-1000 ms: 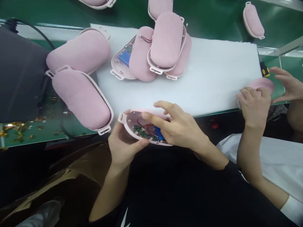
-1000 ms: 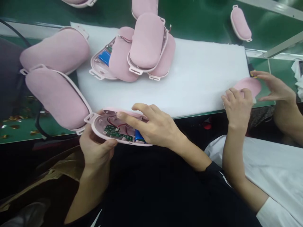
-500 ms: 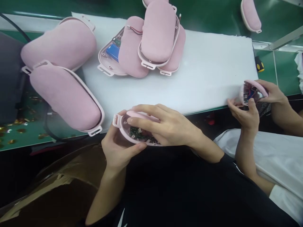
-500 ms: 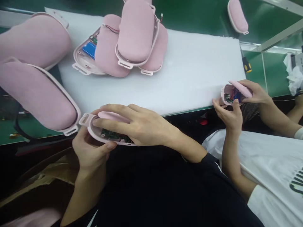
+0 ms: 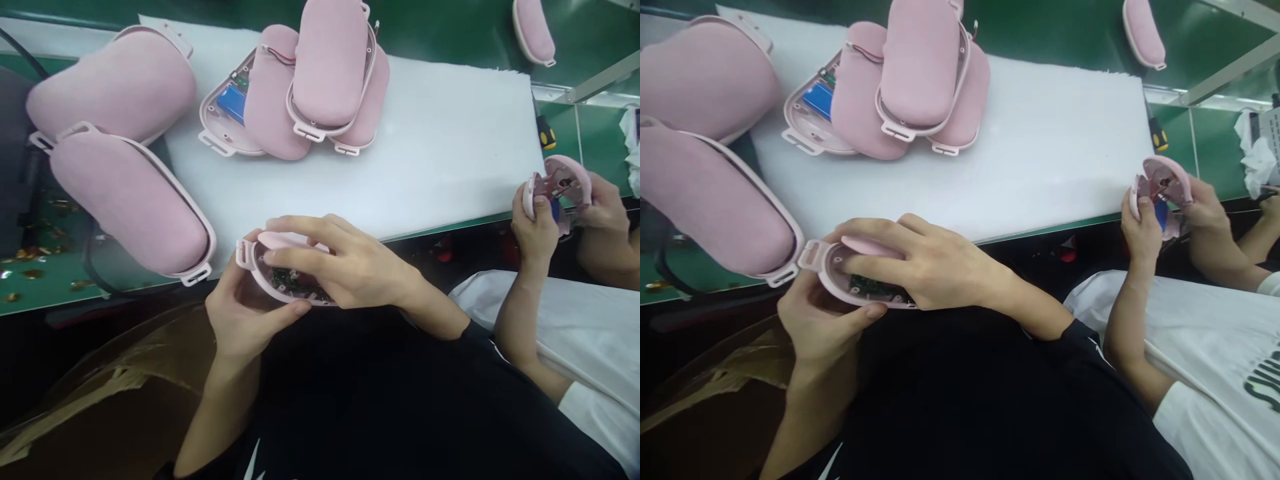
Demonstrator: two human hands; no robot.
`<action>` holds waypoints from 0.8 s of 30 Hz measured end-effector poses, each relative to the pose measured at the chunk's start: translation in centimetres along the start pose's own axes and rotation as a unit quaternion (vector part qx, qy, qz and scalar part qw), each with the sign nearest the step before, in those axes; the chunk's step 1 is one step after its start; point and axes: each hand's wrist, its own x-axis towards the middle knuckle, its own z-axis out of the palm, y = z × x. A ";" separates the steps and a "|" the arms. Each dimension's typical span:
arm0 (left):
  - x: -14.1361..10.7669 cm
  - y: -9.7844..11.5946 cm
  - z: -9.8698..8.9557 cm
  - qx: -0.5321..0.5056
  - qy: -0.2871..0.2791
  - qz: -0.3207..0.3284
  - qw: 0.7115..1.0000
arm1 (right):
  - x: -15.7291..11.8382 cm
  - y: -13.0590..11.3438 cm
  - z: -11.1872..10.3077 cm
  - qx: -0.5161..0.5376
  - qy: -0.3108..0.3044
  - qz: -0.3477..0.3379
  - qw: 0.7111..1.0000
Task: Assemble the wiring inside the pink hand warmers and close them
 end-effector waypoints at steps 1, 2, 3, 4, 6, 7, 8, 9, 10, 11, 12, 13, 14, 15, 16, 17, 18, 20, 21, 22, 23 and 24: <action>0.0 0.0 0.0 0.005 0.006 0.006 1.000 | -0.2 0.1 0.3 0.015 0.038 -0.016 0.999; 0.0 0.0 -0.1 0.009 0.011 0.008 1.000 | -0.3 0.2 0.6 0.023 0.069 -0.031 0.997; 0.0 0.0 0.0 0.011 0.014 0.007 1.000 | -0.5 0.4 0.9 0.026 0.087 -0.041 0.995; 0.0 0.0 0.0 0.009 0.016 0.004 1.000 | -0.6 0.5 1.1 0.026 0.093 -0.045 0.994; -0.2 -0.2 0.1 -0.006 0.016 -0.002 1.000 | -0.6 0.6 1.5 0.019 0.094 -0.047 0.994; -0.2 -0.3 0.1 -0.016 0.015 -0.005 1.000 | -0.6 0.7 1.7 0.015 0.088 -0.043 0.995; -0.2 -0.4 0.1 -0.027 0.014 -0.004 1.000 | -0.6 0.7 1.8 0.014 0.085 -0.039 0.996; -0.3 -0.5 0.2 -0.035 0.016 -0.002 0.999 | -0.6 0.7 1.8 0.015 0.085 -0.037 0.996; -0.3 -0.6 0.2 -0.041 0.017 -0.002 0.999 | -0.6 0.8 1.8 0.018 0.085 -0.036 0.996; -0.3 -0.6 0.2 -0.044 0.020 -0.004 0.999 | -0.5 0.8 1.8 0.022 0.090 -0.039 0.995; -0.3 -0.6 0.3 -0.046 0.021 -0.006 0.999 | -0.5 0.9 1.8 0.029 0.097 -0.044 0.994; -0.2 -0.6 0.3 -0.046 0.022 -0.005 0.999 | -0.5 1.1 1.7 0.038 0.108 -0.051 0.992; -0.2 -0.6 0.3 -0.044 0.022 -0.002 0.999 | -0.5 1.2 1.5 0.046 0.120 -0.056 0.990; -0.1 -0.5 0.3 -0.042 0.019 0.002 0.999 | -0.5 1.4 1.3 0.054 0.130 -0.058 0.988; -0.1 -0.4 0.2 -0.040 0.012 0.007 0.999 | -0.5 1.6 1.0 0.059 0.132 -0.057 0.988; -0.1 -0.2 0.2 -0.036 0.003 0.010 0.999 | -0.5 1.7 0.8 0.063 0.128 -0.050 0.988; 0.0 -0.1 0.1 -0.033 -0.006 0.010 0.999 | -0.5 1.9 0.5 0.065 0.114 -0.040 0.990; 0.0 0.0 -0.2 -0.021 -0.013 0.004 1.000 | -0.5 2.1 0.0 0.069 0.071 -0.021 0.995; 0.0 0.0 -0.3 -0.015 -0.008 0.001 1.000 | -0.5 2.1 -0.1 0.072 0.055 -0.014 0.996; 0.0 -0.1 -0.4 -0.011 0.001 -0.002 1.000 | -0.5 2.2 -0.1 0.074 0.049 -0.010 0.996; -0.1 -0.2 -0.5 -0.010 0.011 -0.004 1.000 | -0.4 2.1 -0.1 0.079 0.051 -0.011 0.996; -0.1 -0.4 -0.6 -0.013 0.020 -0.007 1.000 | -0.4 2.1 0.0 0.084 0.062 -0.019 0.994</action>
